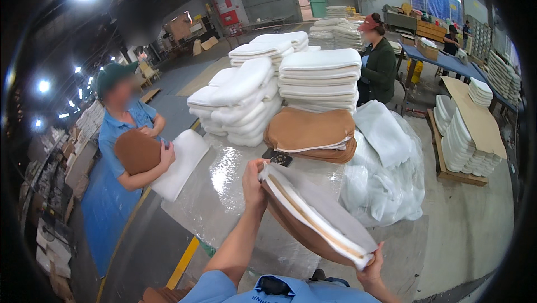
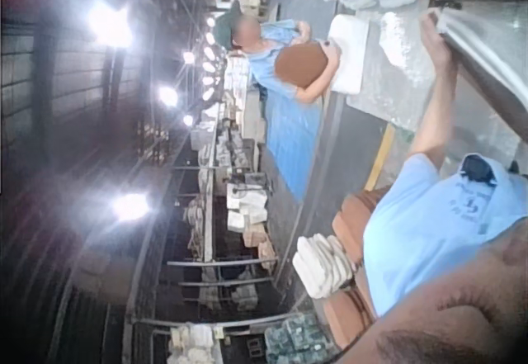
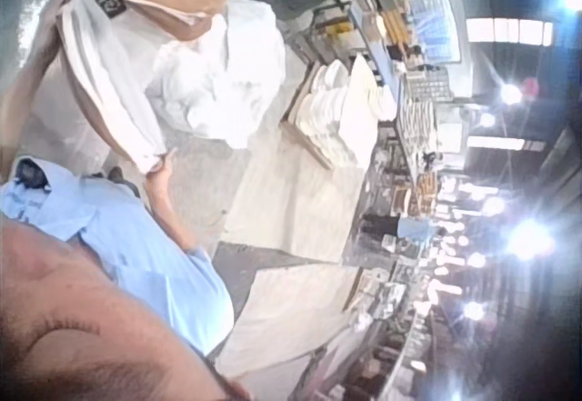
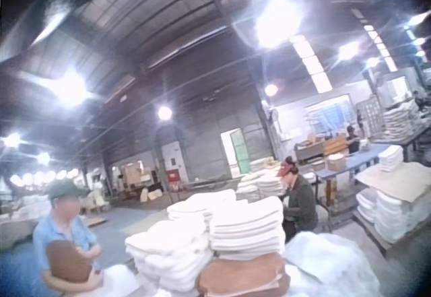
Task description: The person repeatedly inserts white foam inserts into brown fabric covers, aligns edges, and places the finished units on a stack. The person also handles stacks of foam and covers on the table and floor.
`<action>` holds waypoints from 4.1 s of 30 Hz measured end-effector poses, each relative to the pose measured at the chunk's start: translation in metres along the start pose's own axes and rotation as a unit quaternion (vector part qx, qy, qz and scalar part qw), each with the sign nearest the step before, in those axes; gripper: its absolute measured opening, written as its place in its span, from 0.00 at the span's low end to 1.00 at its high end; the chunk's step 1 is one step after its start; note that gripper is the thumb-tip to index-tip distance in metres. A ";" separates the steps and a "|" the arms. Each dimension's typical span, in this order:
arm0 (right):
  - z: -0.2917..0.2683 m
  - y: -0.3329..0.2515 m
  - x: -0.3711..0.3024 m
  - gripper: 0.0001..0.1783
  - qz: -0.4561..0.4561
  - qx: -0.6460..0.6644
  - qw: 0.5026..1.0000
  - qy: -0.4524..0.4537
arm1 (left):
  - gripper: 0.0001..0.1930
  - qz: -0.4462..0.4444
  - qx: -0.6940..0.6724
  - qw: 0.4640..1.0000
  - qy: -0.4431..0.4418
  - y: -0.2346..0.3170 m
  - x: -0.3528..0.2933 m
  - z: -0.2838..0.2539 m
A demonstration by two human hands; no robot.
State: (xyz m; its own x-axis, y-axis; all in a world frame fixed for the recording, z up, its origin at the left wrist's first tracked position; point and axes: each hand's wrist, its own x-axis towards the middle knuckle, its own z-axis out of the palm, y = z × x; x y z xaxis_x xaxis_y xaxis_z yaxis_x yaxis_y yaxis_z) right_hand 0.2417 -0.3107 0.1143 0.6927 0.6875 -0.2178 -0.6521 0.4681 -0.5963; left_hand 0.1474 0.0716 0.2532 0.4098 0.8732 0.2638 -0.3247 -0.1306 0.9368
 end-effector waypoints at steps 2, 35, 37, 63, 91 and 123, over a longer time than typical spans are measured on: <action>0.007 0.016 -0.013 0.46 0.000 -0.049 0.998 -0.037 | 0.19 -0.054 -0.033 0.998 0.027 -0.014 0.013 0.007; 0.219 0.093 0.288 0.08 -0.316 -0.721 0.584 -0.199 | 0.42 -0.197 -0.118 0.964 -0.131 -0.175 0.028 -0.026; 0.217 0.092 0.291 0.06 -0.297 -0.741 0.566 -0.207 | 0.41 -0.178 -0.101 0.970 -0.130 -0.177 0.029 -0.022; 0.288 0.050 0.326 0.10 -0.226 -0.466 0.834 -0.189 | 0.32 -0.256 -0.080 0.960 -0.077 -0.176 0.047 -0.038; 0.236 0.148 0.247 0.24 -0.225 -0.503 0.790 -0.269 | 0.21 -0.098 0.025 0.991 0.083 -0.128 0.011 -0.049; 0.276 0.213 0.227 0.21 -0.226 -0.695 0.628 -0.267 | 0.09 -0.225 0.185 0.822 0.489 -0.173 -0.112 -0.482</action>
State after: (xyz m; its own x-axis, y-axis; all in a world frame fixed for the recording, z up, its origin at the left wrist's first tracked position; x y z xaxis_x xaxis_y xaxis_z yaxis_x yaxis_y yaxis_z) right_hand 0.1753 0.0979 0.1512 0.2656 0.9206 0.2863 0.7298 0.0021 -0.6837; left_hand -0.2535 0.2227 -0.0490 -0.5222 0.8088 -0.2705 0.0286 0.3336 0.9423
